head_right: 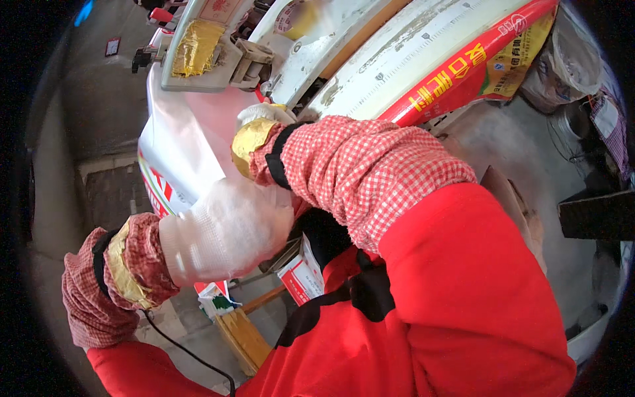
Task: Inserting plastic liners into fertilizer bags and sealing them with a sewing machine.
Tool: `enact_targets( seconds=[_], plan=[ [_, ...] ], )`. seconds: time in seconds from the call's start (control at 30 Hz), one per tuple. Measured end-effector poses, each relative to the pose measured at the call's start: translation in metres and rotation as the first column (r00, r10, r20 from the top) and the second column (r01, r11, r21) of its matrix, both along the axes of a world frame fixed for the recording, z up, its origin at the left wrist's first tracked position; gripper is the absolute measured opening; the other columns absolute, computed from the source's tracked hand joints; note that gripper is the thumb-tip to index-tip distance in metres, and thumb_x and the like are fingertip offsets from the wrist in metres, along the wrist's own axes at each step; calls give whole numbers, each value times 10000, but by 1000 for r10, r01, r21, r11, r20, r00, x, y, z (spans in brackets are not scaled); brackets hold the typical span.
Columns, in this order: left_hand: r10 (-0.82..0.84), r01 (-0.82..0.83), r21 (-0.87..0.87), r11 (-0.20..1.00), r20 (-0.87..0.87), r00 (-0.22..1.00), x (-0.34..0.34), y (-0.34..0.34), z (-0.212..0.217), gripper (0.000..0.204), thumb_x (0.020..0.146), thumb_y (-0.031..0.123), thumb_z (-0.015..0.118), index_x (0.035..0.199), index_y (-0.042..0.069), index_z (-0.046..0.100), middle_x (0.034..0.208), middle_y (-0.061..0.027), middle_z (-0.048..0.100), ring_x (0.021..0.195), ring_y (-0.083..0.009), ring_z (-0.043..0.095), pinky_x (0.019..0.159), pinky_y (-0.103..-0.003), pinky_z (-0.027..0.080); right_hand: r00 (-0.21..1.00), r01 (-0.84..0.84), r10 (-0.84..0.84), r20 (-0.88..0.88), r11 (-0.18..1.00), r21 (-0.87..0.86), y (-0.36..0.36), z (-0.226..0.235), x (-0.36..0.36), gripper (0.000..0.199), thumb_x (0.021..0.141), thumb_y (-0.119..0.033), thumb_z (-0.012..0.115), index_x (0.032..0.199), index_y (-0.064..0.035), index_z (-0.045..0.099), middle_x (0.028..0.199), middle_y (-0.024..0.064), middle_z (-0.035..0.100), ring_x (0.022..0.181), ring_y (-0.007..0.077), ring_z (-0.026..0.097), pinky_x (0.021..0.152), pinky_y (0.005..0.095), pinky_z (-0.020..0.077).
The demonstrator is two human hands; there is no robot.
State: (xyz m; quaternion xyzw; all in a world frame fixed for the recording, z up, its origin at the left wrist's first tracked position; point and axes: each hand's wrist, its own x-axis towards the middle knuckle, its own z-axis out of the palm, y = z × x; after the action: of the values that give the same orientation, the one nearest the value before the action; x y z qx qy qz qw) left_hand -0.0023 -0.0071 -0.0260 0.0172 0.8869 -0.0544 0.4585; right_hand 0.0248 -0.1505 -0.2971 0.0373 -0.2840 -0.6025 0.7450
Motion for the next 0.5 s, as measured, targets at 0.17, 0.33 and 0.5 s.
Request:
enact_targets(
  seconds=[0.17, 0.33, 0.5],
  plan=[
    [57, -29, 192, 981, -141, 988, 13, -31, 10, 137, 714, 127, 545, 822, 52, 580, 602, -76, 550, 570, -227, 587, 468, -369, 442, 973, 118, -131, -189, 990, -80, -8, 13, 2, 396, 905, -321, 445, 919, 56, 569, 578, 69, 524, 491, 203, 518, 509, 360, 456],
    [-224, 207, -103, 973, -201, 954, -7, -115, 85, 108, 643, 131, 649, 722, 87, 590, 571, -41, 526, 586, -227, 495, 585, -342, 406, 970, 12, 19, 241, 992, -125, -6, -19, 36, 287, 858, -294, 432, 1022, -89, 549, 879, 127, 597, 811, 299, 591, 743, 460, 463],
    [-65, 79, 45, 996, -265, 962, 50, -25, 59, 96, 605, 144, 611, 692, 105, 615, 571, -29, 514, 497, -212, 495, 494, -332, 422, -951, -293, -310, -16, 914, -282, 91, 140, -52, 329, 897, -242, 373, 826, -88, 656, 890, 65, 590, 826, 219, 563, 737, 338, 444]
  ],
)
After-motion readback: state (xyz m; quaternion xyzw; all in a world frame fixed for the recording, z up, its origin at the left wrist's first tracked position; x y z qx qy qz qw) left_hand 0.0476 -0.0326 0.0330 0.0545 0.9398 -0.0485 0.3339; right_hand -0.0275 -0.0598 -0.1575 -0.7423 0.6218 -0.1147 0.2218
